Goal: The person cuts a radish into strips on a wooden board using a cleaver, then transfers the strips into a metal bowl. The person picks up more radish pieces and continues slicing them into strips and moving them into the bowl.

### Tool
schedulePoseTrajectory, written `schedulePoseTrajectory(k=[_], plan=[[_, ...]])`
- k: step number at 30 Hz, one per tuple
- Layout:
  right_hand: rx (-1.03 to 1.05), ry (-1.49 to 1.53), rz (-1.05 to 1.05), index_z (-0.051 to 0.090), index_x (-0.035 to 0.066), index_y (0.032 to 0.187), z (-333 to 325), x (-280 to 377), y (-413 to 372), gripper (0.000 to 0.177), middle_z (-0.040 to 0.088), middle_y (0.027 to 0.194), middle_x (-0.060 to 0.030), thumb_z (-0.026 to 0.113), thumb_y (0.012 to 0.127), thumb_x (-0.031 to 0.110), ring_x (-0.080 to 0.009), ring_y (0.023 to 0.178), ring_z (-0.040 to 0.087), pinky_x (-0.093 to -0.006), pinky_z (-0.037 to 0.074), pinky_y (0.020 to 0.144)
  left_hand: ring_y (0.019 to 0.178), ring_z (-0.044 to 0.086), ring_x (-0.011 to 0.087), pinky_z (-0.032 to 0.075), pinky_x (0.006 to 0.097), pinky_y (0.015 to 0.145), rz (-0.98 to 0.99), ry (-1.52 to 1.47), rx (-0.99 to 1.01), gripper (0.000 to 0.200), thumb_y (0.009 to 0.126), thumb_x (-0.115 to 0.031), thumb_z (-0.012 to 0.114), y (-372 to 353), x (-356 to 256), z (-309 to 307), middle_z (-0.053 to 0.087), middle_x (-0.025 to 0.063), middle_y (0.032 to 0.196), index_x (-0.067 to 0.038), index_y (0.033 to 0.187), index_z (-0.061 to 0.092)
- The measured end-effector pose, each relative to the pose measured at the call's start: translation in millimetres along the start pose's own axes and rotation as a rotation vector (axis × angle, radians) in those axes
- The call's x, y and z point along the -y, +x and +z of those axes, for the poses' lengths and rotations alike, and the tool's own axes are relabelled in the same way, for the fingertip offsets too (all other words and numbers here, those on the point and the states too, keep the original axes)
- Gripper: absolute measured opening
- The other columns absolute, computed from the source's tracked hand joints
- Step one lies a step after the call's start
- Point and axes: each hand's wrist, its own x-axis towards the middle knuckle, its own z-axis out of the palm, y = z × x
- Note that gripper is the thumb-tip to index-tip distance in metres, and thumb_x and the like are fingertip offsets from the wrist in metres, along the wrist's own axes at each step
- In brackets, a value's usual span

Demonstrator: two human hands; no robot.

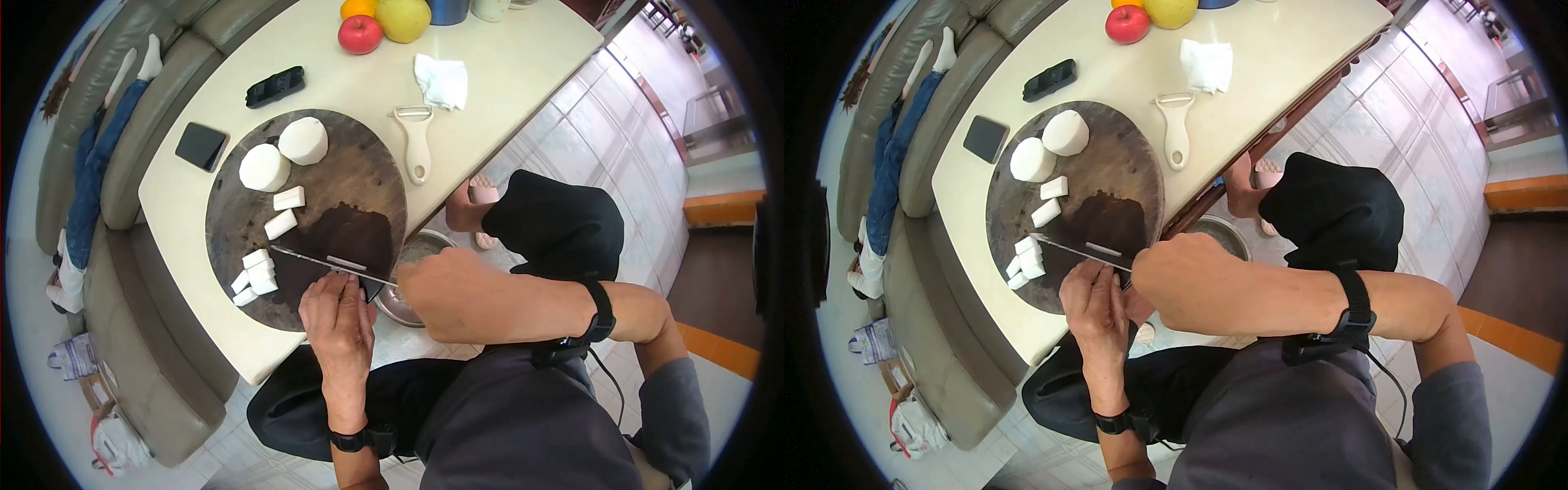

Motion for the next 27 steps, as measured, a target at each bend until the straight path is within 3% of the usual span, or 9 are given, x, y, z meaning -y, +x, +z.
schedulePoseTrajectory(k=[4, 6, 10, 13, 22, 25, 27], plan=[[-0.032, -0.006, -0.017, 0.063, -0.004, 0.070, -4, -1, -7, 0.009, 0.063, 0.070, -0.0204, 0.064, 0.064, 0.002, -0.0360, 0.068, 0.066, -0.0408, 0.052, 0.061, 0.099, 0.059, 0.0329, 0.045, 0.0408, 0.088, 0.008, -0.007, -0.028, 0.023, 0.074, 0.005, 0.067, 0, -1, -1, 0.062, 0.0155, 0.102, 0.005, 0.097, 0.067], [-0.067, 0.021, -0.079, 0.049, -0.005, 0.078, -3, -2, -11, 0.017, 0.056, 0.060, -0.0213, 0.061, 0.069, 0.003, -0.0396, 0.058, 0.060, -0.0461, 0.045, 0.052, 0.099, 0.059, 0.0329, 0.045, 0.0405, 0.089, -0.044, -0.022, -0.068, 0.023, 0.074, 0.005, 0.067, -3, 0, -8, 0.062, 0.0151, 0.102, 0.004, 0.097, 0.067], [-0.025, 0.013, -0.027, 0.059, -0.005, 0.072, -8, 7, -17, 0.013, 0.061, 0.066, -0.0213, 0.064, 0.062, 0.001, -0.0371, 0.066, 0.065, -0.0420, 0.050, 0.058, 0.099, 0.059, 0.0323, 0.044, 0.0396, 0.088, -0.092, -0.021, -0.096, 0.023, 0.074, 0.003, 0.069, -8, 5, -18, 0.063, 0.0145, 0.101, 0.003, 0.096, 0.068], [-0.022, -0.004, -0.059, 0.058, -0.006, 0.074, -6, 10, -19, 0.015, 0.060, 0.064, -0.0214, 0.063, 0.062, 0.000, -0.0378, 0.065, 0.064, -0.0425, 0.050, 0.058, 0.097, 0.059, 0.0315, 0.045, 0.0395, 0.086, -0.048, -0.041, -0.031, 0.020, 0.074, 0.003, 0.069, -10, 5, -20, 0.063, 0.0141, 0.100, 0.003, 0.094, 0.067], [0.015, -0.042, -0.002, 0.057, -0.006, 0.077, 0, 14, -24, 0.015, 0.061, 0.065, -0.0226, 0.063, 0.065, 0.001, -0.0376, 0.064, 0.065, -0.0430, 0.051, 0.057, 0.091, 0.060, 0.0306, 0.046, 0.0370, 0.081, -0.114, -0.056, -0.097, 0.017, 0.073, 0.005, 0.069, -9, 5, -12, 0.064, 0.0133, 0.096, 0.002, 0.089, 0.066], [-0.025, -0.030, -0.020, 0.048, -0.004, 0.077, 2, 13, -23, 0.016, 0.055, 0.055, -0.0204, 0.060, 0.069, 0.002, -0.0399, 0.053, 0.058, -0.0482, 0.042, 0.048, 0.090, 0.060, 0.0307, 0.046, 0.0370, 0.079, -0.097, -0.072, -0.120, 0.016, 0.073, 0.005, 0.069, -5, 9, -5, 0.064, 0.0138, 0.095, 0.002, 0.089, 0.066], [0.019, -0.081, 0.045, 0.057, -0.005, 0.077, -3, 16, -20, 0.015, 0.062, 0.066, -0.0216, 0.063, 0.065, 0.002, -0.0368, 0.064, 0.065, -0.0436, 0.051, 0.058, 0.090, 0.060, 0.0301, 0.046, 0.0380, 0.079, -0.098, -0.057, -0.127, 0.016, 0.074, 0.004, 0.069, -1, 7, 0, 0.063, 0.0129, 0.095, 0.002, 0.089, 0.066]])
